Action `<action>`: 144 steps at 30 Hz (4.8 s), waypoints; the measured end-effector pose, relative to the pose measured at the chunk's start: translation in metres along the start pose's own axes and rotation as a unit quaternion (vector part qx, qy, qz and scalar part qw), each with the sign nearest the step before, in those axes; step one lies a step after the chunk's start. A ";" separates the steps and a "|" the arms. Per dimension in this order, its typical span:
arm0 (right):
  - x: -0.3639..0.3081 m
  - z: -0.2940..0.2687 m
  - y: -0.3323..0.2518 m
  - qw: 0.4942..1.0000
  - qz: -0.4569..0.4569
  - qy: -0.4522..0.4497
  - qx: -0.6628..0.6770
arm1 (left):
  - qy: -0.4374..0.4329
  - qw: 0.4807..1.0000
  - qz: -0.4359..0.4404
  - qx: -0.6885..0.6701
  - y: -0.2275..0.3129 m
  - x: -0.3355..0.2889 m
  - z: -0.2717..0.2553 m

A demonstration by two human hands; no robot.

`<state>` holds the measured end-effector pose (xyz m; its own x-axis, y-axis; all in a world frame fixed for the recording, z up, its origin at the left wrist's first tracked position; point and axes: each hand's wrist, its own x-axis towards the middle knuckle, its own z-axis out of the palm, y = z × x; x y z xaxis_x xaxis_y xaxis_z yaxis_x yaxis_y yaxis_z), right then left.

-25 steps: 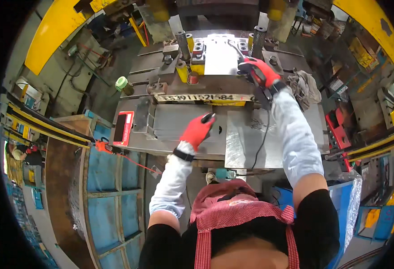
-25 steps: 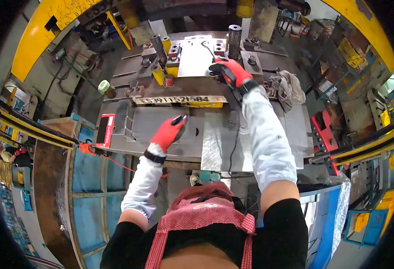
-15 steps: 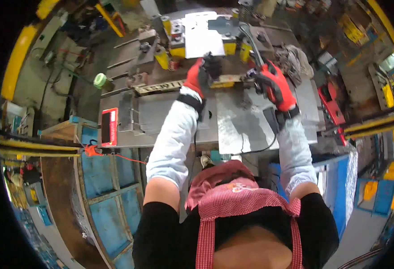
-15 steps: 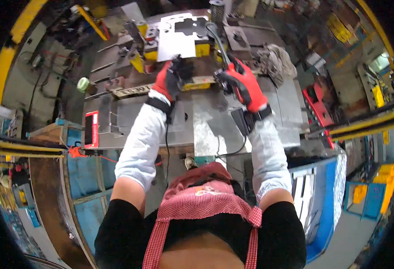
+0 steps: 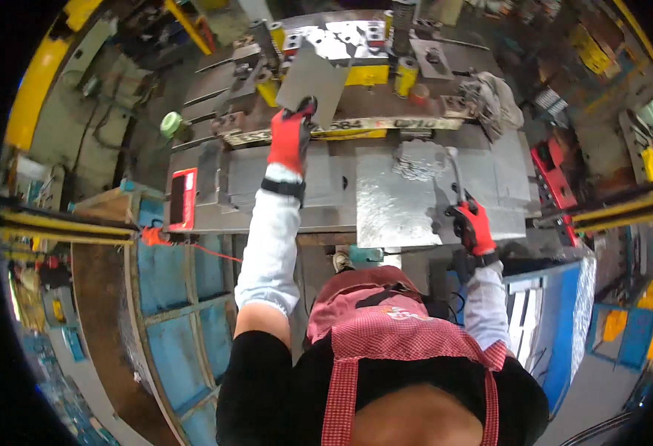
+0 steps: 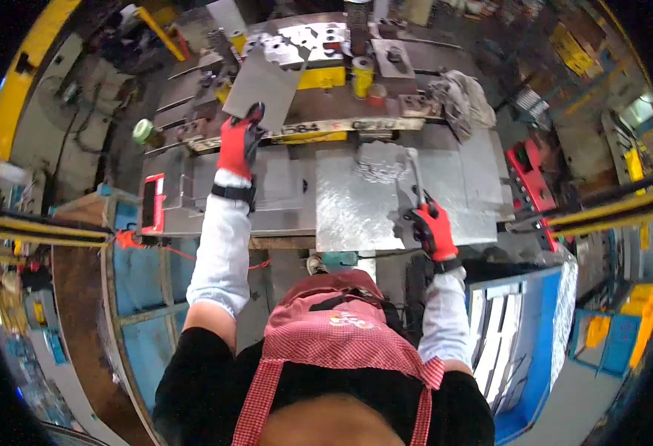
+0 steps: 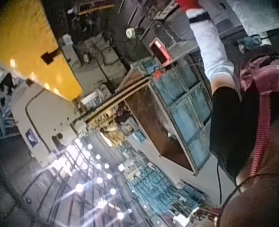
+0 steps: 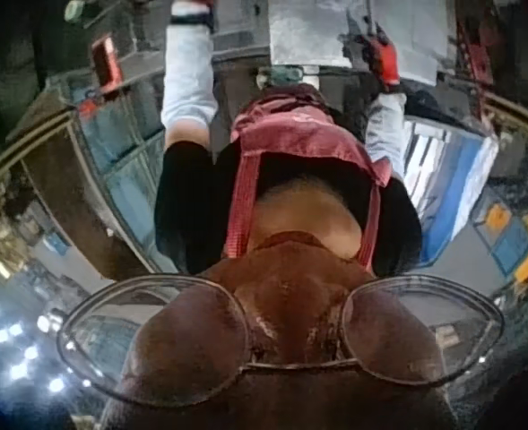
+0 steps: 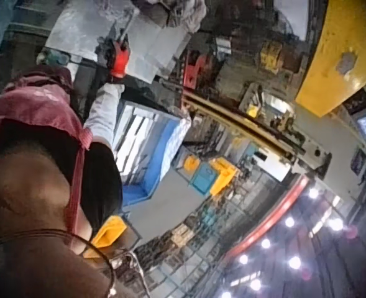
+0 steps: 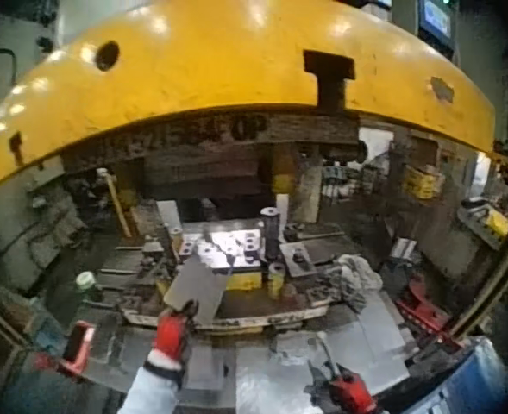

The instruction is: Operating an industrial stamping press to process metal sheets using tongs and machinery.

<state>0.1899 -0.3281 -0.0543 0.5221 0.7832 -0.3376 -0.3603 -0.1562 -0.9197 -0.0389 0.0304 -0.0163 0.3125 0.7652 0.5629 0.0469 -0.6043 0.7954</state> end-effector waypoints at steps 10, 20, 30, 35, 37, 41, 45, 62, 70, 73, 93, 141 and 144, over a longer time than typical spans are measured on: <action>-0.042 0.056 -0.062 0.908 -0.283 -0.148 -0.273 | -0.377 0.921 -0.052 0.086 0.139 0.003 -0.106; -0.032 0.077 -0.057 0.937 -0.032 -0.327 -0.115 | -0.470 0.882 0.016 -0.038 0.101 0.013 -0.072; 0.093 0.142 -0.140 0.959 -0.181 -0.215 -0.041 | -0.183 0.782 -0.370 -0.467 0.093 -0.043 -0.046; 0.162 0.169 -0.153 0.921 -0.210 -0.289 -0.153 | -0.225 0.683 -0.380 -0.582 0.052 -0.026 0.019; 0.195 0.167 -0.133 0.897 -0.282 -0.275 -0.198 | -0.163 0.700 -0.363 -0.593 0.048 -0.014 0.042; 0.191 0.169 -0.128 0.954 -0.145 -0.255 -0.067 | -0.124 0.657 -0.419 -0.615 0.042 -0.008 0.048; 0.117 0.163 -0.126 0.971 -0.173 -0.165 0.019 | -0.105 0.689 -0.377 -0.609 0.040 -0.012 0.050; -0.005 -0.068 0.065 0.990 -0.029 0.040 0.129 | -0.022 0.717 -0.407 -0.566 0.038 -0.005 0.057; -0.010 -0.069 0.061 0.983 0.000 0.039 0.181 | -0.008 0.727 -0.441 -0.526 0.049 -0.003 0.059; -0.008 -0.067 0.063 0.980 0.000 0.052 0.190 | -0.007 0.722 -0.444 -0.532 0.045 -0.004 0.054; 0.007 -0.088 0.084 0.970 0.000 0.009 0.241 | -0.033 0.717 -0.418 -0.557 0.043 -0.005 0.059; 0.157 0.176 -0.157 0.943 -0.173 -0.281 -0.053 | -0.089 0.676 -0.415 -0.602 0.034 -0.011 0.045; 0.219 0.175 -0.176 0.888 -0.239 -0.300 -0.256 | -0.126 0.671 -0.418 -0.599 0.045 -0.004 0.056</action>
<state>0.2324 -0.0242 0.0690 -0.0401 0.9891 0.1415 0.2690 0.1471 -0.9518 0.0155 -0.0122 0.0042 0.8093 0.5729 -0.1298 -0.4435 0.7408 0.5044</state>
